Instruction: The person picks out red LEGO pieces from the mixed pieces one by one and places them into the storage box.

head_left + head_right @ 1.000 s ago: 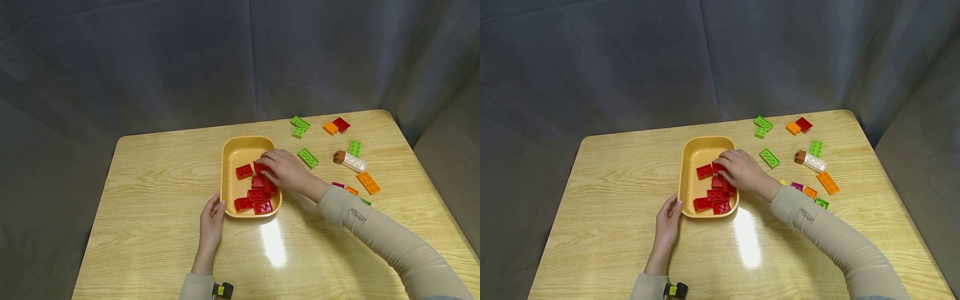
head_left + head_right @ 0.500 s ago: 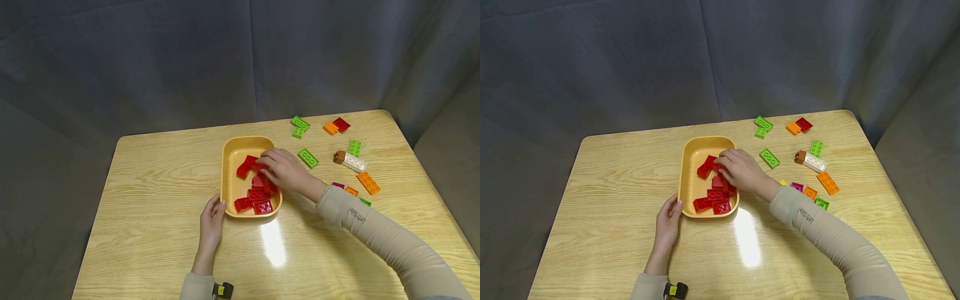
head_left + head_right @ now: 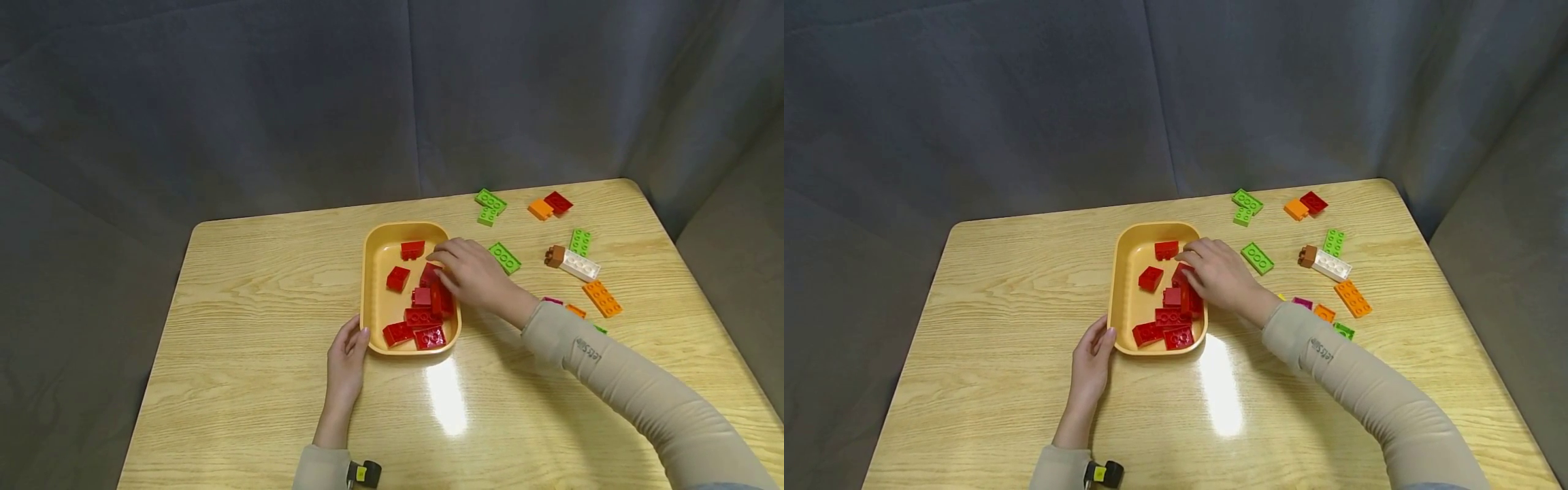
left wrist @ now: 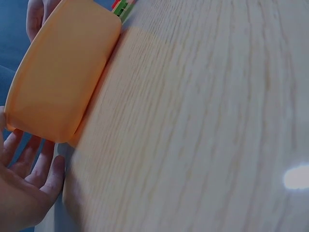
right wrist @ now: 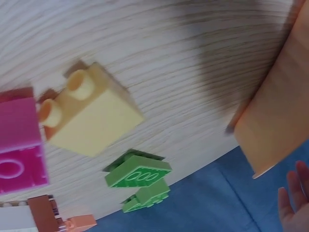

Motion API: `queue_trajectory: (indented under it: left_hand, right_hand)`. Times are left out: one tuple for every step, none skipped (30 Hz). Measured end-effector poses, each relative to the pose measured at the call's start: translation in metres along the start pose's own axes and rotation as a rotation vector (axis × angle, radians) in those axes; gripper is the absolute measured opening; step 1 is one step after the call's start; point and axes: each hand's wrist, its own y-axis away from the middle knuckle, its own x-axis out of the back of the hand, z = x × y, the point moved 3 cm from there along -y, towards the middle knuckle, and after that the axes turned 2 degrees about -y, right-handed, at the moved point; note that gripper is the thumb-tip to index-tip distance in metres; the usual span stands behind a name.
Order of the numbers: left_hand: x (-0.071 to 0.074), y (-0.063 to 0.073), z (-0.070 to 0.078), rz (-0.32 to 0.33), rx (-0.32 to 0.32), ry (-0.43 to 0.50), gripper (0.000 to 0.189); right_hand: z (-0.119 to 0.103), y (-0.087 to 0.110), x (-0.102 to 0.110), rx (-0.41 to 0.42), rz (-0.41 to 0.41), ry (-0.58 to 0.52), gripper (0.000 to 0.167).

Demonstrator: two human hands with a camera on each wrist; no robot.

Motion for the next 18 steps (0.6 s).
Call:
queue_trajectory:
  left_hand:
    - [0.000,0.000,0.000,0.000,-0.001,0.000,0.042]
    - [0.000,0.000,0.000,-0.001,-0.003,0.001,0.042]
    - [0.000,0.000,0.000,-0.001,-0.005,0.001,0.042]
    - [0.000,0.000,0.000,-0.002,-0.006,-0.001,0.042]
    - [0.000,0.000,0.000,-0.002,-0.007,-0.001,0.043]
    - [0.000,0.000,0.000,-0.001,-0.005,0.001,0.043]
    - [0.000,0.000,0.000,-0.002,-0.007,-0.001,0.043]
    - [0.000,0.000,0.000,-0.002,-0.005,0.000,0.043]
    - [0.000,0.000,0.000,-0.001,-0.004,-0.001,0.043]
    - [0.000,0.000,0.000,-0.001,-0.002,-0.004,0.043]
    - [0.000,0.000,0.000,0.000,-0.001,-0.004,0.043]
    - [-0.001,0.000,-0.001,0.000,0.000,-0.004,0.043]
    - [-0.001,0.000,-0.001,0.001,0.002,-0.005,0.043]
    - [-0.001,0.000,-0.001,0.001,0.004,-0.004,0.043]
    - [-0.001,0.001,0.000,0.000,0.002,-0.004,0.043]
    - [-0.001,0.001,0.000,-0.001,0.004,-0.002,0.044]
    - [0.000,0.001,0.000,-0.001,0.004,-0.001,0.044]
    - [-0.001,0.001,0.001,-0.001,0.001,-0.001,0.043]
  right_hand:
    - [0.001,0.000,0.001,-0.009,0.000,-0.001,0.028]
    - [0.003,0.001,0.001,-0.020,0.000,-0.003,0.028]
    - [0.005,0.001,0.001,-0.033,0.001,-0.008,0.028]
    - [0.007,0.002,0.002,-0.048,0.003,-0.016,0.027]
    - [0.009,0.002,0.002,-0.062,0.009,-0.021,0.027]
    - [0.012,0.002,0.002,-0.076,0.017,-0.024,0.027]
    - [0.014,0.003,0.002,-0.091,0.026,-0.024,0.026]
    - [0.017,0.003,0.003,-0.103,0.034,-0.020,0.026]
    - [0.019,0.004,0.003,-0.112,0.044,-0.015,0.025]
    - [0.022,0.004,0.003,-0.119,0.054,-0.008,0.025]
    - [0.024,0.005,0.003,-0.125,0.065,-0.001,0.025]
    - [0.026,0.005,0.003,-0.132,0.074,0.004,0.024]
    - [0.028,0.006,0.004,-0.141,0.083,0.011,0.024]
    - [0.030,0.006,0.004,-0.148,0.092,0.014,0.023]
    - [0.032,0.007,0.004,-0.159,0.102,0.011,0.023]
    - [0.034,0.008,0.005,-0.172,0.113,0.008,0.023]
    - [0.036,0.008,0.006,-0.184,0.125,0.007,0.022]
    - [0.039,0.009,0.006,-0.196,0.133,0.007,0.022]
